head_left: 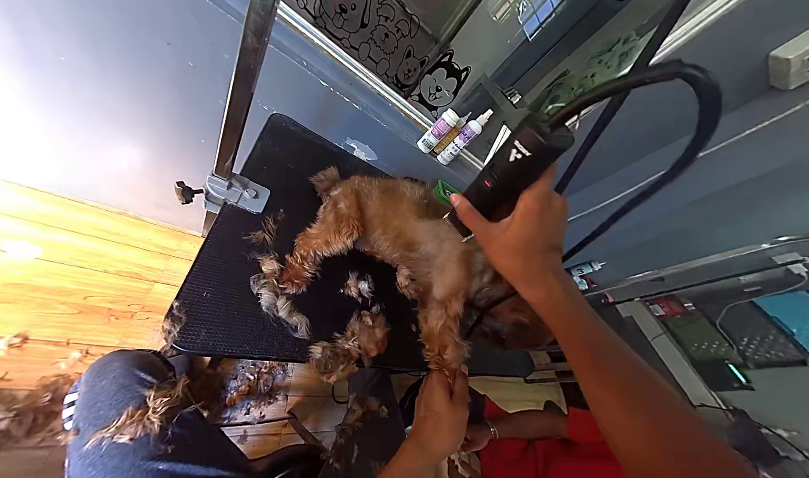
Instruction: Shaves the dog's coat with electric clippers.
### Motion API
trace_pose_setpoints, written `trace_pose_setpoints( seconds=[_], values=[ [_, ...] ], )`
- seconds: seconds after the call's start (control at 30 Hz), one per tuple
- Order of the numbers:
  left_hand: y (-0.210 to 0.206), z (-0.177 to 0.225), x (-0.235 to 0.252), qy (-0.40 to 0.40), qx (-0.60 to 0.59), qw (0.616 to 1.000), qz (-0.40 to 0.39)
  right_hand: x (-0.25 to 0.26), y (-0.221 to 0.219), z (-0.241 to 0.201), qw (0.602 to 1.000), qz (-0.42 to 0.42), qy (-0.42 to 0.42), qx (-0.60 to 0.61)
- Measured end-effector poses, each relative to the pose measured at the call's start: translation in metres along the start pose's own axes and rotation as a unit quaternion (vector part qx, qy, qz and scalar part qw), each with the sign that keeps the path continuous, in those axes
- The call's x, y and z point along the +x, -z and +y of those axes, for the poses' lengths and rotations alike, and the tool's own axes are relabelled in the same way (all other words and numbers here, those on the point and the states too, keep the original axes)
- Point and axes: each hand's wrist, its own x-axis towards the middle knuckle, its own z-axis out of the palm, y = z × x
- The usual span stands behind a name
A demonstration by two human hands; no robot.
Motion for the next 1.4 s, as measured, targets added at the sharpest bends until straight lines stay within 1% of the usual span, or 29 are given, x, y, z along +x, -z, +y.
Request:
trace_pose_setpoints(
  seconds=[0.1,0.23,0.3,0.4,0.47,0.5,0.53,0.6,0.63,0.7,0.73,0.77,0.83,0.9,1.0,1.03,1.07,1.1,1.13,1.17,1.27,1.33,1.4],
  values=[
    [0.001,0.002,0.000,-0.004,0.000,1.000,-0.004,-0.007,-0.013,0.010,0.998,-0.012,0.060,-0.036],
    [0.008,0.004,0.005,0.007,0.023,1.000,0.015,-0.033,-0.043,0.010,0.988,-0.073,0.118,-0.061],
    [0.011,0.005,0.005,0.020,0.050,0.999,0.007,-0.040,-0.055,0.004,0.980,-0.161,0.096,-0.071],
    [0.006,0.007,0.004,0.025,0.052,0.998,-0.002,-0.044,-0.070,-0.002,0.951,-0.291,0.059,-0.087],
    [0.004,0.007,0.005,0.022,0.055,0.998,-0.004,-0.048,-0.075,0.000,0.932,-0.349,0.054,-0.075],
    [0.005,0.007,0.005,0.020,0.059,0.998,-0.006,-0.048,-0.074,0.002,0.931,-0.356,0.053,-0.058],
    [0.006,0.006,0.005,0.019,0.063,0.998,-0.007,-0.046,-0.071,0.005,0.938,-0.341,0.048,-0.028],
    [0.005,0.004,0.006,0.016,0.070,0.997,-0.004,-0.039,-0.061,0.011,0.965,-0.260,0.013,0.037],
    [0.005,0.002,0.005,0.015,0.076,0.997,-0.005,-0.033,-0.055,0.013,0.976,-0.211,0.001,0.051],
    [0.002,0.002,0.004,0.019,0.091,0.996,-0.012,-0.021,-0.043,0.015,0.994,-0.104,0.022,0.034],
    [0.001,0.003,0.003,0.023,0.095,0.995,-0.016,-0.016,-0.039,0.015,0.997,-0.064,0.043,0.007],
    [0.000,0.004,0.002,0.027,0.098,0.995,-0.018,-0.015,-0.037,0.015,0.997,-0.048,0.062,-0.020],
    [0.002,0.005,0.002,0.033,0.095,0.995,-0.014,-0.021,-0.042,0.015,0.992,-0.054,0.101,-0.048],
    [0.006,0.007,0.005,0.039,0.101,0.994,-0.008,-0.036,-0.053,0.016,0.983,-0.114,0.133,-0.057],
    [0.009,0.010,0.004,0.047,0.123,0.991,-0.019,-0.054,-0.070,0.012,0.955,-0.208,0.191,-0.086],
    [0.009,0.011,0.003,0.046,0.122,0.991,-0.021,-0.054,-0.072,0.009,0.946,-0.257,0.177,-0.090],
    [0.007,0.012,0.002,0.045,0.120,0.991,-0.024,-0.052,-0.072,0.007,0.935,-0.318,0.137,-0.081],
    [0.006,0.011,0.001,0.044,0.117,0.992,-0.026,-0.050,-0.072,0.009,0.931,-0.343,0.111,-0.057],
    [0.005,0.010,0.000,0.042,0.116,0.992,-0.028,-0.048,-0.072,0.012,0.936,-0.339,0.092,-0.031],
    [0.006,0.008,0.001,0.039,0.115,0.992,-0.028,-0.045,-0.070,0.015,0.946,-0.317,0.073,-0.007],
    [0.007,0.003,0.001,0.038,0.117,0.992,-0.027,-0.027,-0.051,0.016,0.976,-0.218,0.016,0.018],
    [0.007,0.000,0.001,0.041,0.114,0.992,-0.026,-0.016,-0.036,0.010,0.986,-0.164,0.028,-0.023],
    [0.007,-0.001,0.001,0.043,0.115,0.992,-0.024,-0.011,-0.029,0.003,0.982,-0.166,0.061,-0.066]
  ],
)
